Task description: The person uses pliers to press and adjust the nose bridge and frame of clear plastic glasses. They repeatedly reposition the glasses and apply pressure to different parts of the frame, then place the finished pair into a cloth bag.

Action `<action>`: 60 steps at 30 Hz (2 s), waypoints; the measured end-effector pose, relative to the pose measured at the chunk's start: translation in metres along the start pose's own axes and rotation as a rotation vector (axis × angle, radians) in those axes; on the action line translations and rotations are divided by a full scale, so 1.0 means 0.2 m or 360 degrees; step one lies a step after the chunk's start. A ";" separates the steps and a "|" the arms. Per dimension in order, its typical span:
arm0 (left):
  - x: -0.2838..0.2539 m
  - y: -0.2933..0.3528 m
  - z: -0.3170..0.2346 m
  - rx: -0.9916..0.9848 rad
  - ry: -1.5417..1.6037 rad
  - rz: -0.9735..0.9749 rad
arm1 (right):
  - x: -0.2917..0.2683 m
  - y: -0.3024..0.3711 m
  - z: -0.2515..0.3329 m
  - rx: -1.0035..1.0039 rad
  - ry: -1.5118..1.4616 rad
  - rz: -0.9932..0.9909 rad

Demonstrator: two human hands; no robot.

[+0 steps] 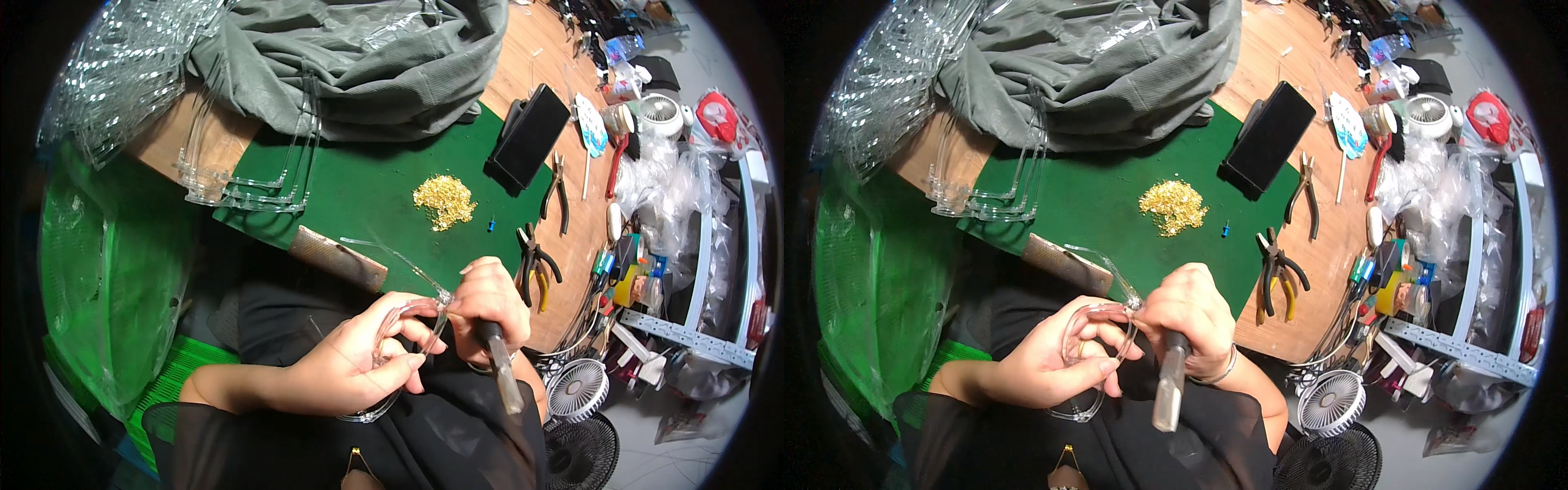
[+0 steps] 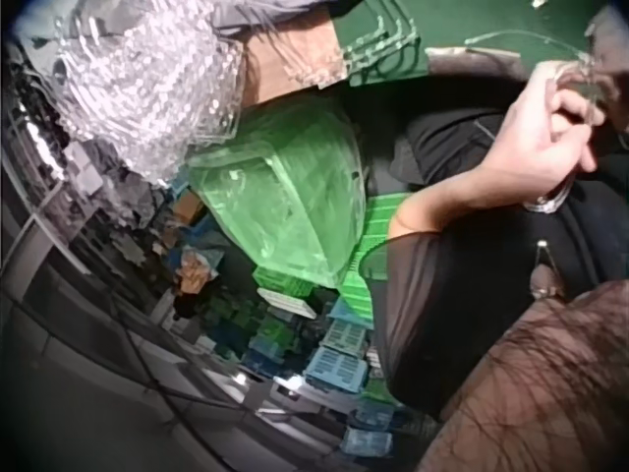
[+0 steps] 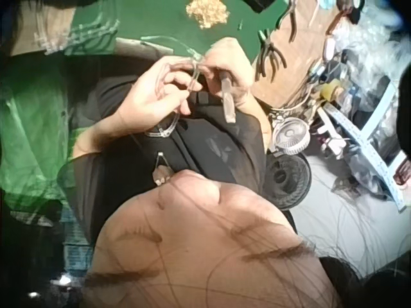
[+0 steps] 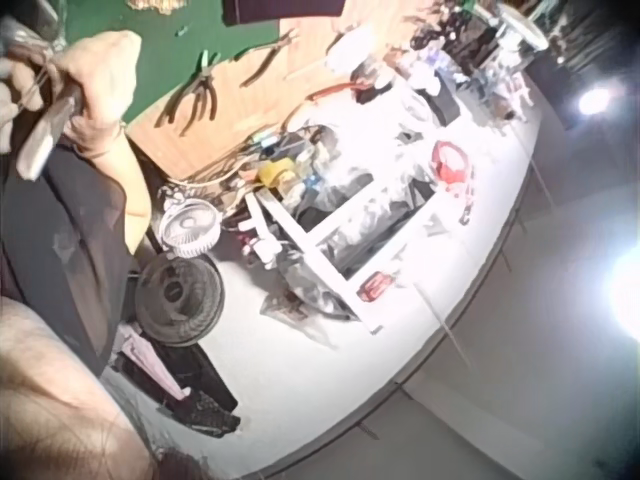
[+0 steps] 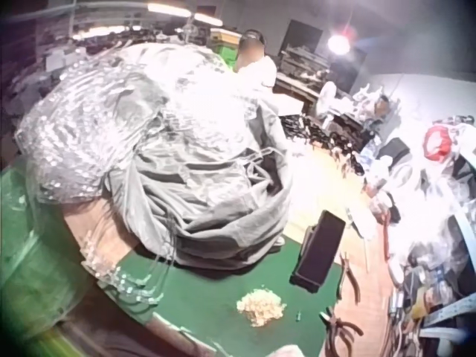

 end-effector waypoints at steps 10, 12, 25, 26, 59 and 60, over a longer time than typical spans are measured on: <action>-0.01 0.03 -0.02 0.0038 -0.0093 0.0081 | 0.02 0.01 -0.02 -0.0026 -0.0312 -0.0034; -0.02 0.03 -0.01 0.0039 -0.0153 0.0122 | 0.03 0.01 -0.02 0.0010 -0.0361 -0.0038; -0.02 0.04 -0.02 0.0030 -0.0395 0.0069 | 0.03 0.01 -0.03 0.0057 -0.0378 0.0046; -0.02 0.04 -0.02 -0.0015 -0.0249 0.0055 | 0.03 0.01 -0.02 0.0074 -0.0379 0.0043; -0.07 0.02 0.08 -0.0019 -0.0335 -0.0235 | 0.00 0.34 -0.04 0.1903 0.0014 0.1351; -0.07 0.02 0.09 0.0034 -0.0368 -0.0260 | 0.00 0.35 -0.05 0.1836 0.0069 0.1272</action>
Point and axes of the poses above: each hand's wrist, its own y-axis away from the middle knuckle, its own x-axis out of the palm, z = x × y, the point moved 7 cm from there along -y, towards the middle knuckle, and after that the axes turned 9 degrees about -z, right-handed, at the moved point
